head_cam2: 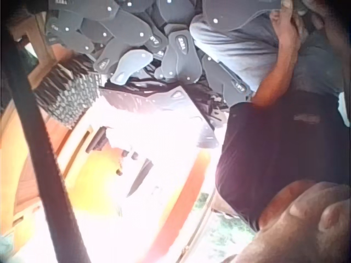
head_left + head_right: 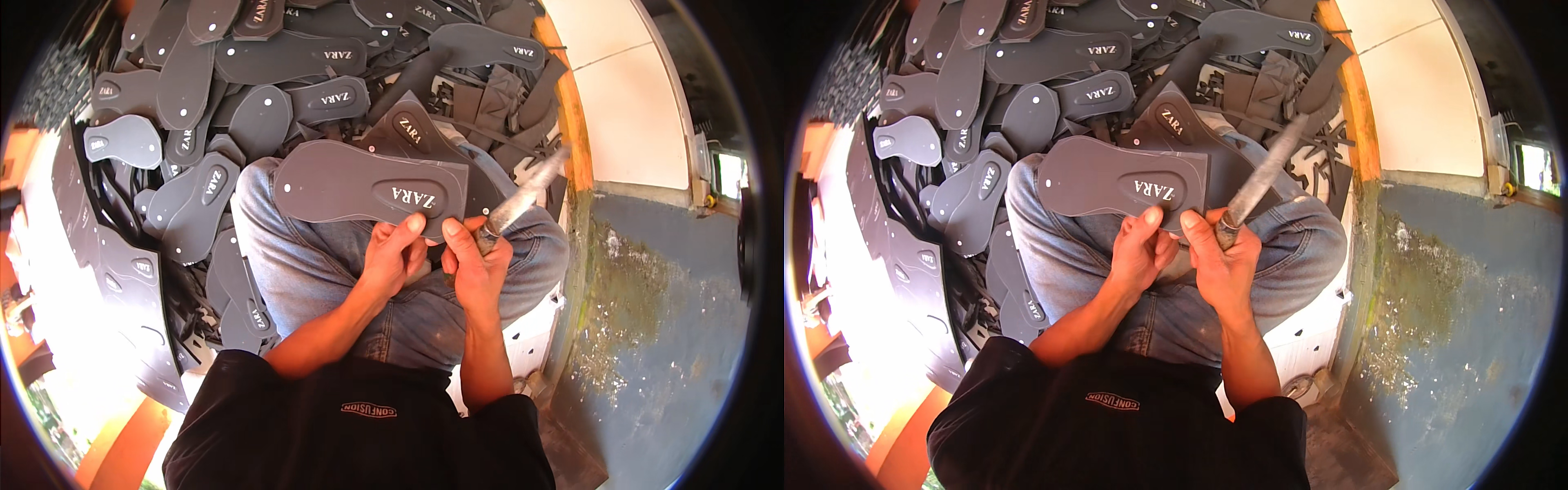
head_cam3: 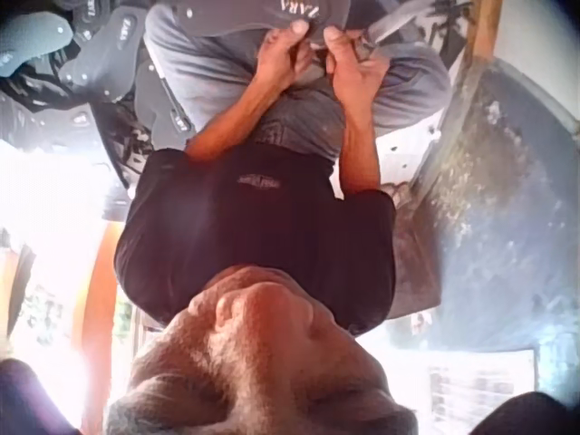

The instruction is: The person uses a knife to cut individual insoles out of a large sheet of material, then gathers and sorts through a pile of cut insoles.

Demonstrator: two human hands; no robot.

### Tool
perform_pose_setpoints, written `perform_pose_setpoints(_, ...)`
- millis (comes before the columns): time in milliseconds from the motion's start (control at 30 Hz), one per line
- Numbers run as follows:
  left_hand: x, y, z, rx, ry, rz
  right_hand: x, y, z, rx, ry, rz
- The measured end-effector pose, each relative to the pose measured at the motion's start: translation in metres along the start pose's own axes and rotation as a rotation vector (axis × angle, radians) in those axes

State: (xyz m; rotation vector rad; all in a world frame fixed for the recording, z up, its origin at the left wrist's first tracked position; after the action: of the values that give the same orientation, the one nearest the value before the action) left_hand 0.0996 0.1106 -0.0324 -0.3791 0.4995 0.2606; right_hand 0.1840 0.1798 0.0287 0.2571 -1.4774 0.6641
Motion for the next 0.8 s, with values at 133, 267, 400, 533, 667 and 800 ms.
perform_pose_setpoints(133, 0.003, 0.008, 0.005, -0.16, 0.028, -0.083, -0.013, -0.015, -0.027, -0.161, -0.327, -0.013)
perform_pose_setpoints(267, -0.002, 0.024, 0.009, -0.21, 0.052, -0.098, -0.03, -0.037, -0.046, -0.217, -0.829, 0.07)
perform_pose_setpoints(400, -0.008, 0.034, 0.005, -0.206, 0.065, -0.077, -0.038, -0.038, -0.041, -0.194, -0.971, 0.103)
perform_pose_setpoints(533, -0.011, 0.035, 0.011, -0.232, 0.067, -0.094, -0.041, -0.034, -0.038, -0.183, -0.977, 0.114)
perform_pose_setpoints(667, -0.011, 0.034, 0.008, -0.228, 0.05, -0.103, -0.044, -0.033, -0.035, -0.214, -0.987, 0.157)
perform_pose_setpoints(800, -0.011, 0.032, 0.001, -0.183, 0.083, -0.088, -0.055, -0.027, -0.027, -0.236, -1.02, 0.132)
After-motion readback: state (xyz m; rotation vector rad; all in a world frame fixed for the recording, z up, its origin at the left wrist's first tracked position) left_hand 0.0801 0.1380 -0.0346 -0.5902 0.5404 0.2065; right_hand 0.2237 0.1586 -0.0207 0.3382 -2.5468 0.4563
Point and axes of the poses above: each hand's wrist, its own y-axis towards the middle knuckle, its own z-axis out of the palm, x = y × z, the point moved 5 cm from there along y, towards the middle knuckle, and after that the axes turned 6 degrees about x, right-handed, at the moved point
